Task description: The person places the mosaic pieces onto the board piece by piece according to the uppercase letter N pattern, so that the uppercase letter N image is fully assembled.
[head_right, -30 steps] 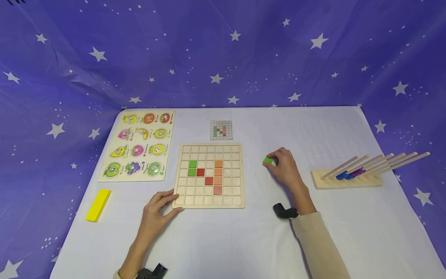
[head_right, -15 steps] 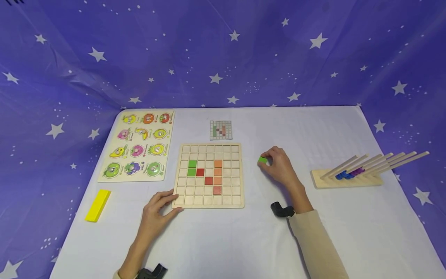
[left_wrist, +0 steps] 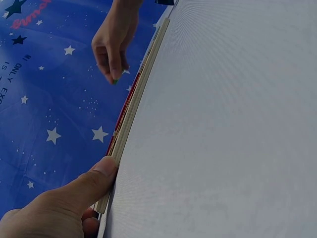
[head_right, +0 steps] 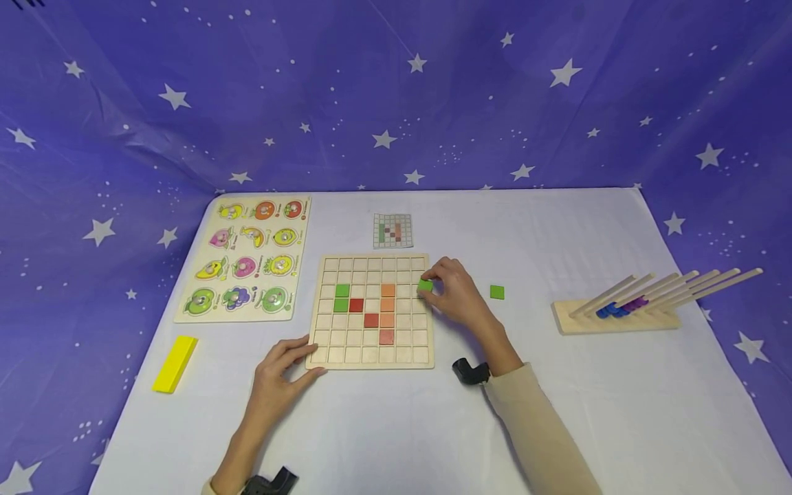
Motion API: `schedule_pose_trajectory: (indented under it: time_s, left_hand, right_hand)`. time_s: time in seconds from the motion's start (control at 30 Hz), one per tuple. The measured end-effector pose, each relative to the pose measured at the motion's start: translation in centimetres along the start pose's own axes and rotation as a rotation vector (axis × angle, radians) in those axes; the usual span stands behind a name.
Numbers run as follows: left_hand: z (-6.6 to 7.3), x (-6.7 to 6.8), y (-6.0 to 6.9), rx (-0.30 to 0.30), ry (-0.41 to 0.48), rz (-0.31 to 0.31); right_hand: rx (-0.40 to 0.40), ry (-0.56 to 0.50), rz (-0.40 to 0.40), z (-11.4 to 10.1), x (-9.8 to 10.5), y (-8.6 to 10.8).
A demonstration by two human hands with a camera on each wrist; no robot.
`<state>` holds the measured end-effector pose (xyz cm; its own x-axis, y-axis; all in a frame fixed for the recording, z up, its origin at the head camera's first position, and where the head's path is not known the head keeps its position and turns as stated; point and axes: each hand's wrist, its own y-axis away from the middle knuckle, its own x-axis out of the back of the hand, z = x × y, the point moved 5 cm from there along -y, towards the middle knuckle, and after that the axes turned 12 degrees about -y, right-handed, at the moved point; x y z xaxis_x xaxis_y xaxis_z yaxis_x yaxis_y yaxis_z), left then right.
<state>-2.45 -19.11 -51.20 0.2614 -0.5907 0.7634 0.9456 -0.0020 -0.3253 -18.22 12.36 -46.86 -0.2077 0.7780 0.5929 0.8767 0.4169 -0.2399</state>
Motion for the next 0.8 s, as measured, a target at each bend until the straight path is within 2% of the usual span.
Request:
schedule_pose_trajectory:
  time_s: [0.2,0.4,0.63,0.8]
  left_hand:
    - [0.1,0.0,-0.1,0.003,-0.004,0.000]
    - [0.0,0.0,-0.1,0.003,-0.003,0.001]
    - [0.0,0.0,0.0,0.008,-0.004,-0.003]
    - [0.0,0.0,0.0,0.015,0.000,-0.010]
  right_hand:
    - [0.040,-0.018,-0.048,-1.8,-2.1,-1.0]
    - [0.038,-0.027,-0.108,-3.3,-4.4,-1.7]
    - [0.073,-0.009,-0.172,-5.0,-7.1,-1.9]
    - [0.061,-0.007,-0.209,-5.9,-8.6,-1.9]
